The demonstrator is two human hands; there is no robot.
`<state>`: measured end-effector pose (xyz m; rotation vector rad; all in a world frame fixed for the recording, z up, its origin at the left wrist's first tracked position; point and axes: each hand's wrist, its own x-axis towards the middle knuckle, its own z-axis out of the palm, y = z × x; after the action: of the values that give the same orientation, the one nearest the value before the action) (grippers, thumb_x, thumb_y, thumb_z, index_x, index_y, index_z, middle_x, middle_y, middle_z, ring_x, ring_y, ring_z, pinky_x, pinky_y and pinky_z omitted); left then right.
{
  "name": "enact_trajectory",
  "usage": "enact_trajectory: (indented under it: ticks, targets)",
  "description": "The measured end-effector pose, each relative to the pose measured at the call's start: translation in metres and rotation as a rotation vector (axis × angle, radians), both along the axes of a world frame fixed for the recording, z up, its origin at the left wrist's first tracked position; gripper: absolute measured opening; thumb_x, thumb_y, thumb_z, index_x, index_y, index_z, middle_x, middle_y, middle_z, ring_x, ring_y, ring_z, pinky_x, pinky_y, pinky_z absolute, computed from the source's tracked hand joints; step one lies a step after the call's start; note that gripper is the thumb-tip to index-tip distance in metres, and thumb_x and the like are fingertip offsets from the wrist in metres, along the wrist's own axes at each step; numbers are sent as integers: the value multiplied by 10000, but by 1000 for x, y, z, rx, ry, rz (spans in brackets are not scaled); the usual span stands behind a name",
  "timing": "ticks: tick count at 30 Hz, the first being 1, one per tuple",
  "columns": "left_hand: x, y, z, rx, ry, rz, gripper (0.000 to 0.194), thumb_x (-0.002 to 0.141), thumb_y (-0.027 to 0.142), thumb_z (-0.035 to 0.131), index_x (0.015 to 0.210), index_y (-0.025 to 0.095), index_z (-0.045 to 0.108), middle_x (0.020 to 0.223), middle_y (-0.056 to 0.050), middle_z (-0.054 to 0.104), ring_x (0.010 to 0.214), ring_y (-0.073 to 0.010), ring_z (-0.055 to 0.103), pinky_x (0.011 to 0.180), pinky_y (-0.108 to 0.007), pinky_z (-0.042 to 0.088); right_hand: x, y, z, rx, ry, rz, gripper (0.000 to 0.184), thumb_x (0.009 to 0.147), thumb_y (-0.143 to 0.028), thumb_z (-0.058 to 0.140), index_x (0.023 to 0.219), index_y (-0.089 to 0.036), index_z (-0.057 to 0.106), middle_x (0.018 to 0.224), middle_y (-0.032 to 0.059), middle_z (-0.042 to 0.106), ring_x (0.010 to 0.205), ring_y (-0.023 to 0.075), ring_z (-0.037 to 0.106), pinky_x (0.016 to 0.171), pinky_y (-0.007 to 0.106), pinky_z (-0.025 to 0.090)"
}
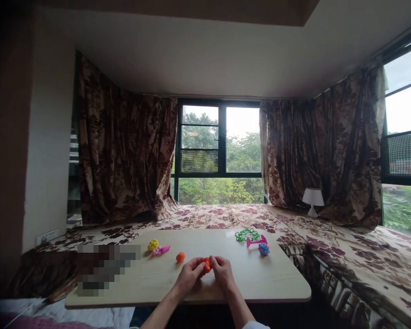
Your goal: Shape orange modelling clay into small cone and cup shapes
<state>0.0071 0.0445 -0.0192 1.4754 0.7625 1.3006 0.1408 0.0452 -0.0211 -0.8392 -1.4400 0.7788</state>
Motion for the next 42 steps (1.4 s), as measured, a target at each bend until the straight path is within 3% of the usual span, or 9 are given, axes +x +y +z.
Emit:
enact_trajectory:
  ticks: [15,23,29,37,42]
  targets:
    - [-2,2,-3,-74,39,36,332,642,388,621,853,134,656,732,-57,683,627,-125,586,604,-234,428,12,1,-7,-91,-29,18,337,702,-396,568,855,-124,696,727,67,679,689,181,597,631,262,447]
    - [2,-1,0,-47,56,54,329,628,386,623,817,120,659,721,-65,686,659,-143,600,646,-252,441,9,1,-8,-81,15,43,387,667,-457,590,811,-115,700,705,70,679,687,184,601,676,284,452]
    - [0,-2,2,-49,68,52,369,648,402,601,877,117,647,720,-53,677,618,-131,579,596,-245,428,9,-2,-4,-79,18,52,438,725,-495,505,779,-103,692,636,51,654,597,148,575,600,257,437]
    - [-1,-1,-1,-82,84,35,364,650,427,591,847,124,632,688,-32,646,582,-108,535,568,-228,416,10,-3,-4,-96,41,40,365,672,-452,588,779,-119,694,708,54,662,687,164,581,669,262,432]
    - [-4,-6,8,-75,86,33,377,664,465,568,837,134,623,661,-19,630,556,-111,523,520,-226,402,5,-9,8,-59,29,49,431,732,-500,507,717,-112,696,604,52,639,576,154,559,566,252,421]
